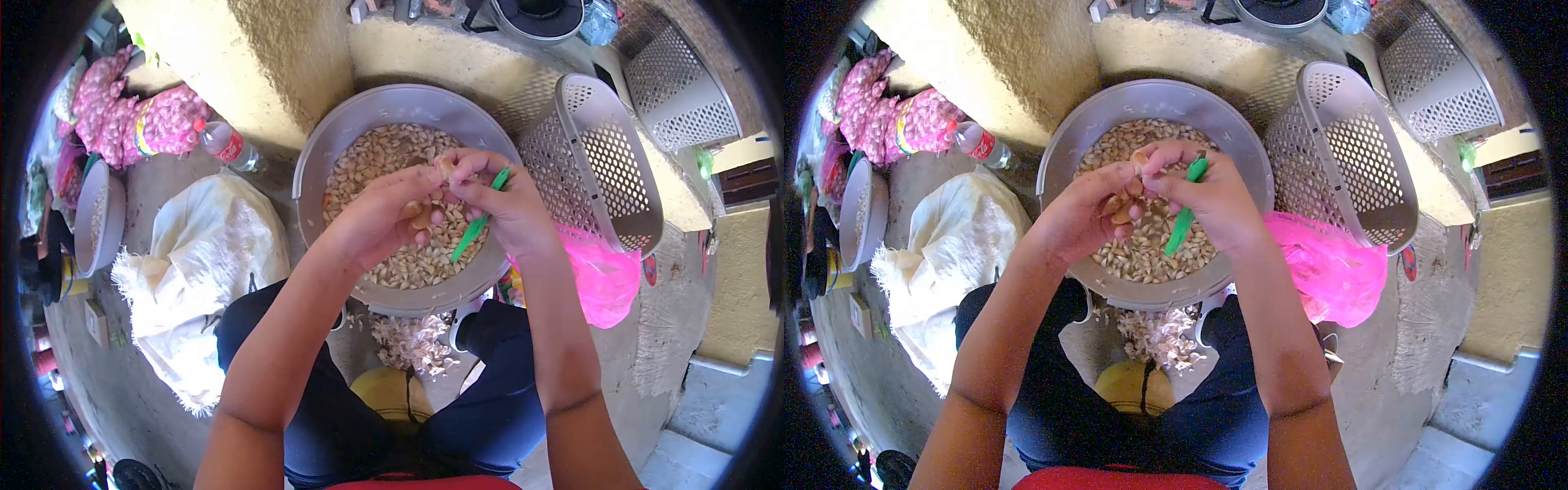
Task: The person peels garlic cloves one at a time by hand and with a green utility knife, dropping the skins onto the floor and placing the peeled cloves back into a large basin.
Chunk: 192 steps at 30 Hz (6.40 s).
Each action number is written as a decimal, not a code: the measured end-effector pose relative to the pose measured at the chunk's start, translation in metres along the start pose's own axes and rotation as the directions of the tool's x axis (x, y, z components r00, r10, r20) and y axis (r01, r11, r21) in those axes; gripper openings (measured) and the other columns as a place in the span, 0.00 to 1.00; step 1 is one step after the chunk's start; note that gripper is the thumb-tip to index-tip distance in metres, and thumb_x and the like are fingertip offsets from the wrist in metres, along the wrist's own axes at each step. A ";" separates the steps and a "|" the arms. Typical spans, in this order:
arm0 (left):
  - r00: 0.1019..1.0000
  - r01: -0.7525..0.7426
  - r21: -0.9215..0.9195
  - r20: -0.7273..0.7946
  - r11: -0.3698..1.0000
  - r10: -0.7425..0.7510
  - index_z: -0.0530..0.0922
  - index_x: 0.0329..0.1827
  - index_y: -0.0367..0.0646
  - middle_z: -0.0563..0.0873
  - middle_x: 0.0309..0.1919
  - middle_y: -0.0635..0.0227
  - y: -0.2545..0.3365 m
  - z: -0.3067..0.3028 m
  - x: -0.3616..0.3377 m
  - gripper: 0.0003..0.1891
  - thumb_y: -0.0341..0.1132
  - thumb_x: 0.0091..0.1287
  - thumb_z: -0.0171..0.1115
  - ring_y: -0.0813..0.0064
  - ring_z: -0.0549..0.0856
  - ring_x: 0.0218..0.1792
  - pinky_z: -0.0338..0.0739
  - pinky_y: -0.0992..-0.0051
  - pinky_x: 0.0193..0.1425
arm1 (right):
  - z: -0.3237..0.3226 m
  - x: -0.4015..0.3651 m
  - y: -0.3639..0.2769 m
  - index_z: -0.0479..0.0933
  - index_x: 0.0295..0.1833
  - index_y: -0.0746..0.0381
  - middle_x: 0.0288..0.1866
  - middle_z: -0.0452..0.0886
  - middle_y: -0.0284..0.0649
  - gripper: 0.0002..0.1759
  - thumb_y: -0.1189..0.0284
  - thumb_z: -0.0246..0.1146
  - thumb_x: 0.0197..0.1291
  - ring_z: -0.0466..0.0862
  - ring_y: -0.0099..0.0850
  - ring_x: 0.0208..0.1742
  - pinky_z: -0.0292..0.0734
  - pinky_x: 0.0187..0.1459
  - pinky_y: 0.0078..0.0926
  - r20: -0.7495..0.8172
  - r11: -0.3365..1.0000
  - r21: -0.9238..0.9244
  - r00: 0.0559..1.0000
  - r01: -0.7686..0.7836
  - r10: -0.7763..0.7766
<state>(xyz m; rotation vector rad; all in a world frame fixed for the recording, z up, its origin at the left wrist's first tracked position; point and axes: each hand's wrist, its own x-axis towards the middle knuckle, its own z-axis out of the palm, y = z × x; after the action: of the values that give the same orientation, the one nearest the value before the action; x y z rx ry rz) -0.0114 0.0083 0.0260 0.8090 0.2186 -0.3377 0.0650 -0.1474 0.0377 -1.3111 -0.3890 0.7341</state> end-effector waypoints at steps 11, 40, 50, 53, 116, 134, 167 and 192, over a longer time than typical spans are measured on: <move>0.996 -0.091 0.079 0.006 0.993 0.091 0.73 0.39 0.44 0.77 0.29 0.75 0.006 -0.004 0.004 0.10 0.40 0.62 0.55 0.85 0.75 0.28 0.69 0.84 0.26 | 0.003 0.000 0.003 0.74 0.35 0.62 0.36 0.74 0.35 0.06 0.78 0.62 0.49 0.76 0.22 0.36 0.71 0.36 0.16 0.007 0.938 -0.299 0.984 0.173 -0.179; 0.990 -0.124 0.046 0.079 0.991 0.120 0.73 0.46 0.44 0.78 0.28 0.74 -0.006 -0.006 0.012 0.13 0.39 0.62 0.55 0.86 0.72 0.25 0.65 0.85 0.23 | 0.012 -0.014 -0.004 0.69 0.32 0.62 0.32 0.73 0.40 0.11 0.80 0.62 0.42 0.77 0.38 0.34 0.73 0.35 0.27 0.068 0.455 -0.808 0.827 0.373 -0.558; 0.981 -0.161 -0.301 0.055 0.940 0.186 0.72 0.42 0.44 0.74 0.26 0.77 -0.027 0.013 0.006 0.11 0.41 0.64 0.52 0.89 0.71 0.25 0.66 0.85 0.25 | 0.020 -0.012 0.007 0.69 0.33 0.60 0.31 0.72 0.38 0.15 0.80 0.64 0.36 0.78 0.36 0.29 0.75 0.28 0.27 0.103 0.312 -0.842 0.700 0.440 -0.707; 0.975 -0.176 -0.363 0.062 0.915 0.212 0.72 0.42 0.44 0.74 0.26 0.77 -0.032 0.016 0.004 0.11 0.41 0.65 0.51 0.89 0.71 0.25 0.66 0.86 0.25 | 0.022 -0.011 0.009 0.69 0.33 0.59 0.30 0.72 0.38 0.15 0.79 0.65 0.37 0.78 0.35 0.29 0.75 0.28 0.27 0.110 0.280 -0.843 0.656 0.459 -0.746; 0.870 0.064 0.094 0.482 0.993 -0.102 0.72 0.32 0.38 0.79 0.24 0.68 0.003 -0.011 -0.003 0.11 0.35 0.54 0.65 0.88 0.67 0.16 0.57 0.88 0.17 | 0.015 -0.036 -0.018 0.73 0.27 0.61 0.18 0.73 0.41 0.12 0.63 0.63 0.44 0.76 0.37 0.20 0.68 0.23 0.29 0.211 0.619 -0.732 0.959 0.284 -0.191; 0.932 -0.026 0.174 0.362 0.984 -0.039 0.72 0.30 0.41 0.76 0.26 0.70 0.001 -0.013 0.003 0.13 0.35 0.49 0.68 0.87 0.68 0.18 0.57 0.88 0.16 | 0.014 -0.040 -0.024 0.72 0.32 0.63 0.22 0.75 0.40 0.14 0.64 0.62 0.48 0.76 0.30 0.23 0.70 0.26 0.26 0.106 0.645 -0.747 0.986 0.162 -0.126; 0.640 -0.639 0.769 0.541 -0.012 0.546 0.71 0.29 0.40 0.75 0.26 0.64 0.000 -0.004 0.002 0.11 0.29 0.46 0.65 0.64 0.77 0.28 0.71 0.71 0.31 | 0.003 -0.031 -0.014 0.71 0.35 0.64 0.26 0.75 0.42 0.16 0.60 0.60 0.54 0.75 0.34 0.29 0.68 0.30 0.28 0.065 0.624 -0.781 0.998 0.040 0.018; 0.779 -0.537 0.838 0.449 0.098 0.437 0.74 0.27 0.41 0.79 0.25 0.68 0.001 -0.008 0.000 0.11 0.30 0.43 0.68 0.72 0.79 0.28 0.71 0.77 0.33 | 0.000 -0.029 -0.006 0.69 0.29 0.65 0.20 0.71 0.51 0.21 0.54 0.55 0.54 0.74 0.49 0.27 0.65 0.27 0.40 0.164 0.520 -0.846 0.986 0.121 0.037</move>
<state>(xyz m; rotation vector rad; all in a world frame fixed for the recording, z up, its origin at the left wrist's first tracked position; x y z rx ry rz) -0.0117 0.0154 0.0212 2.0446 -0.4476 0.2359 0.0458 -0.1673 0.0471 -2.1827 -1.0137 0.6083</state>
